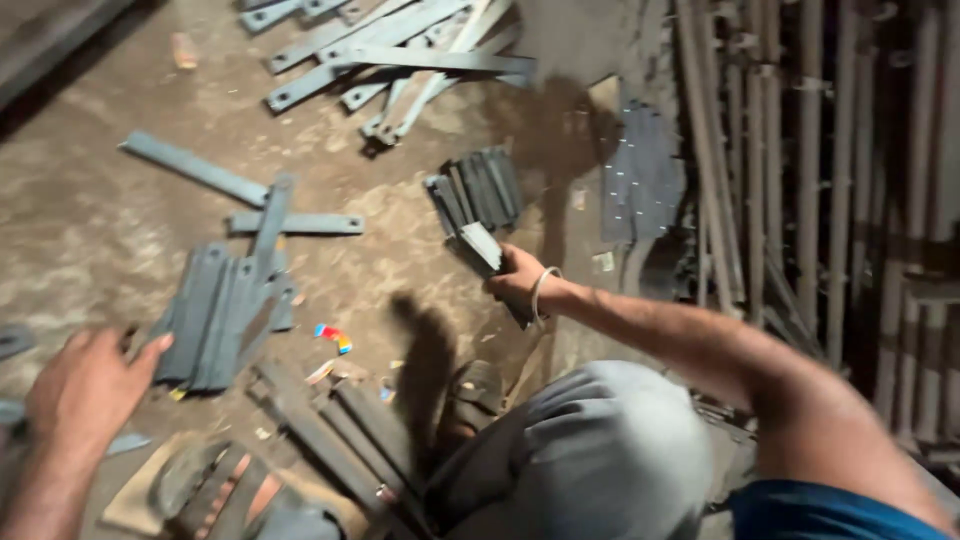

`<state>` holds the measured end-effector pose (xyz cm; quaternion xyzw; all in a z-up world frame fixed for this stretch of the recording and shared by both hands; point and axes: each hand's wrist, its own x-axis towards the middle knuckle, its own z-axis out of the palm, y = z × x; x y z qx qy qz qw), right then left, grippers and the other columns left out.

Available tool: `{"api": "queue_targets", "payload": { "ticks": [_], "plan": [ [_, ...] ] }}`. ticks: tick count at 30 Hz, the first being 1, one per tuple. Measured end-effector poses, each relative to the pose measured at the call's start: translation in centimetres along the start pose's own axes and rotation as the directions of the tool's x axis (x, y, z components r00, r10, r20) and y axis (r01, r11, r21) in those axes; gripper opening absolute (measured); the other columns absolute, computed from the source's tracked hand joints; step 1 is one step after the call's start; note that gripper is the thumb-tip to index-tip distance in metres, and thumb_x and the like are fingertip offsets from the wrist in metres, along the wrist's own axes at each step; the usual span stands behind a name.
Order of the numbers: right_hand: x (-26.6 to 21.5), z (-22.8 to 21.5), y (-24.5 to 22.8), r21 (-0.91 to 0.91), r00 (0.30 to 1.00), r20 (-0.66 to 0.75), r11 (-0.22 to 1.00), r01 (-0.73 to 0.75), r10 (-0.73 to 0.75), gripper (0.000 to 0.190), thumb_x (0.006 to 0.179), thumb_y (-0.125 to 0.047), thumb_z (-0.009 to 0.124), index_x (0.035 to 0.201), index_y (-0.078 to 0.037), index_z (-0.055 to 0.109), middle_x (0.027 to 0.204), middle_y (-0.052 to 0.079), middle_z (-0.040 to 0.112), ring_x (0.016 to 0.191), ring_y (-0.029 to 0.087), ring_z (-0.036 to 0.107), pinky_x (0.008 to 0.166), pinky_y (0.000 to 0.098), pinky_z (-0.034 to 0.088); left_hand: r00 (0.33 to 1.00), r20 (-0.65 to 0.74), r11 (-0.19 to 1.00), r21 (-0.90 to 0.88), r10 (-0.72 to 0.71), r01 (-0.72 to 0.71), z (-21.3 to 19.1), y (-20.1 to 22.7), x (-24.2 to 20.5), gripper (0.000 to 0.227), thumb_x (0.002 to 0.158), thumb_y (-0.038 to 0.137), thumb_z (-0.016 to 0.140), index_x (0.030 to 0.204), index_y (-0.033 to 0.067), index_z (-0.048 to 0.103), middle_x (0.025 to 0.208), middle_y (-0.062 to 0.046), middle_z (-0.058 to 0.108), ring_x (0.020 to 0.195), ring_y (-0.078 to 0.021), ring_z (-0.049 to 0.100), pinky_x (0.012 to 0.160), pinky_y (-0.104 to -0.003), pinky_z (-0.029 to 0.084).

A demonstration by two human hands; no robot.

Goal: The person sorts and stacks metal brackets on a concrete floor. They pick up brackets from scattered piles, align them, and place them into neat stacks, occasionally moving to different areas to gather more pieces.

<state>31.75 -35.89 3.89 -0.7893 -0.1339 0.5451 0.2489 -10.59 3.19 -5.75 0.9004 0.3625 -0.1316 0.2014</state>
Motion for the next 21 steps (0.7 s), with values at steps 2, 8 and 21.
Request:
{"api": "queue_targets", "payload": {
  "ticks": [2, 8, 21],
  "plan": [
    [0.6, -2.8, 6.1, 0.115, 0.93, -0.358, 0.992, -0.052, 0.09, 0.047, 0.077, -0.004, 0.074, 0.121, -0.004, 0.057, 0.087, 0.007, 0.066, 0.07, 0.016, 0.064, 0.06, 0.033, 0.055, 0.999, -0.007, 0.999, 0.007, 0.035, -0.035, 3.3, -1.7, -0.1, 0.055, 0.097, 0.057, 0.071, 0.115, 0.0054, 0.072, 0.107, -0.02, 0.073, 0.099, -0.0396, 0.07, 0.082, -0.049, 0.057],
    [3.7, -12.1, 14.0, 0.22, 0.643, -0.718, 0.963, -0.154, 0.267, 0.037, 0.079, -0.003, 0.069, 0.113, -0.003, 0.054, 0.087, 0.014, 0.062, 0.068, 0.022, 0.061, 0.055, 0.0394, 0.051, 0.998, 0.048, 0.838, -0.543, -0.027, 0.049, 20.2, -11.7, 2.6, 0.05, 0.101, 0.034, 0.078, 0.121, -0.0096, 0.063, 0.09, -0.025, 0.071, 0.08, -0.0341, 0.07, 0.072, -0.042, 0.056],
    [5.5, -17.6, 23.0, -0.508, 0.552, -0.802, 0.744, -0.434, -0.226, 0.075, 0.082, -0.04, 0.08, 0.137, 0.002, 0.051, 0.108, 0.023, 0.064, 0.092, 0.039, 0.063, 0.079, 0.0485, 0.052, 0.993, -0.108, 0.998, -0.035, 0.045, -0.049, 5.8, 0.6, 1.1, 0.061, 0.093, 0.054, 0.079, 0.11, -0.0044, 0.069, 0.101, -0.022, 0.07, 0.099, -0.0362, 0.07, 0.085, -0.044, 0.058]
  ]
}}
